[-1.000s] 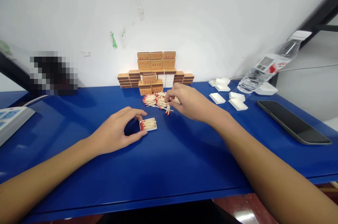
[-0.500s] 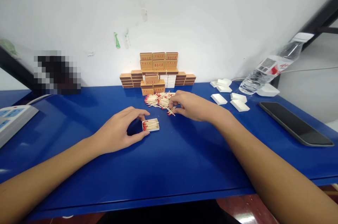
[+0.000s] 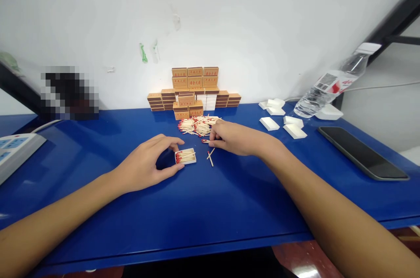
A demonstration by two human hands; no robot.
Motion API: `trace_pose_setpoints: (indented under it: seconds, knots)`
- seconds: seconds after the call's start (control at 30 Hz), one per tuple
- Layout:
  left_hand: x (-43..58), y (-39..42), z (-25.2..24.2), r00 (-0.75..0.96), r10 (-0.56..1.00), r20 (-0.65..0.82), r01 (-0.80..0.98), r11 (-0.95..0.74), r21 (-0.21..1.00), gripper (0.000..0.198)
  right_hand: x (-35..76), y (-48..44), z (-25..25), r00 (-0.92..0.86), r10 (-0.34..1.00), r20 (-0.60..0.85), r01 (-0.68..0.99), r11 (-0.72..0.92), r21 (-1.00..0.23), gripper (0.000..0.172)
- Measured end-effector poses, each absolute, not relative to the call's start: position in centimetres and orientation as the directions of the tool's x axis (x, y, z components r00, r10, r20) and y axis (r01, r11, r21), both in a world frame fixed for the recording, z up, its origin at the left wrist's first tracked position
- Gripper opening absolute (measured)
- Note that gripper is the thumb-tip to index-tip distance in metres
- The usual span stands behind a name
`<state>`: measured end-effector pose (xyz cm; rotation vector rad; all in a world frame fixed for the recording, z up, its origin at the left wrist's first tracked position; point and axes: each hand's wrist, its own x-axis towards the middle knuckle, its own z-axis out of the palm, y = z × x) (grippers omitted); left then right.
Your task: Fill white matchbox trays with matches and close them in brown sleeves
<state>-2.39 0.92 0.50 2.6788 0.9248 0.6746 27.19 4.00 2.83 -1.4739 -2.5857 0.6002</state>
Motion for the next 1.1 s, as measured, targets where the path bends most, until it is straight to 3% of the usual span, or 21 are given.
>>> trace_pose_setpoints:
  seconds: [0.23,0.43,0.7,0.77,0.97,1.03,1.1]
  knots:
    - [-2.3,0.9,0.6,0.695,0.634,0.340,0.529,-0.770,0.356,0.043,27.0,3.6,2.5,-0.540,0.839,-0.068,0.801,0.489,-0.345,0.028]
    - [-2.4,1.0,0.5,0.693,0.637,0.338,0.531,-0.768,0.359,0.044,26.2,3.5,2.5,-0.513,0.849,-0.127,0.829,0.452,-0.329,0.017]
    - [-2.3,1.0,0.3,0.694,0.623,0.360,0.513,-0.779,0.361,0.048,25.0,1.9,3.5,-0.623,0.782,0.026,0.715,0.582,-0.387,0.019]
    - [-2.2,1.0,0.2,0.695,0.620,0.365,0.511,-0.782,0.356,0.051,24.1,1.1,3.7,-0.655,0.753,0.063,0.705,0.640,-0.306,0.018]
    - [-2.3,0.9,-0.1,0.704,0.595,0.388,0.493,-0.802,0.337,0.051,21.4,-0.3,2.6,-0.747,0.653,0.125,0.665,0.727,0.171,0.019]
    - [-2.4,0.9,-0.1,0.704,0.593,0.391,0.493,-0.804,0.332,0.050,21.1,-0.3,2.3,-0.778,0.617,0.122,0.626,0.741,0.243,0.018]
    - [-2.4,0.9,0.0,0.704,0.593,0.391,0.492,-0.804,0.334,0.050,21.2,-0.4,2.2,-0.791,0.597,0.134,0.611,0.758,0.229,0.017]
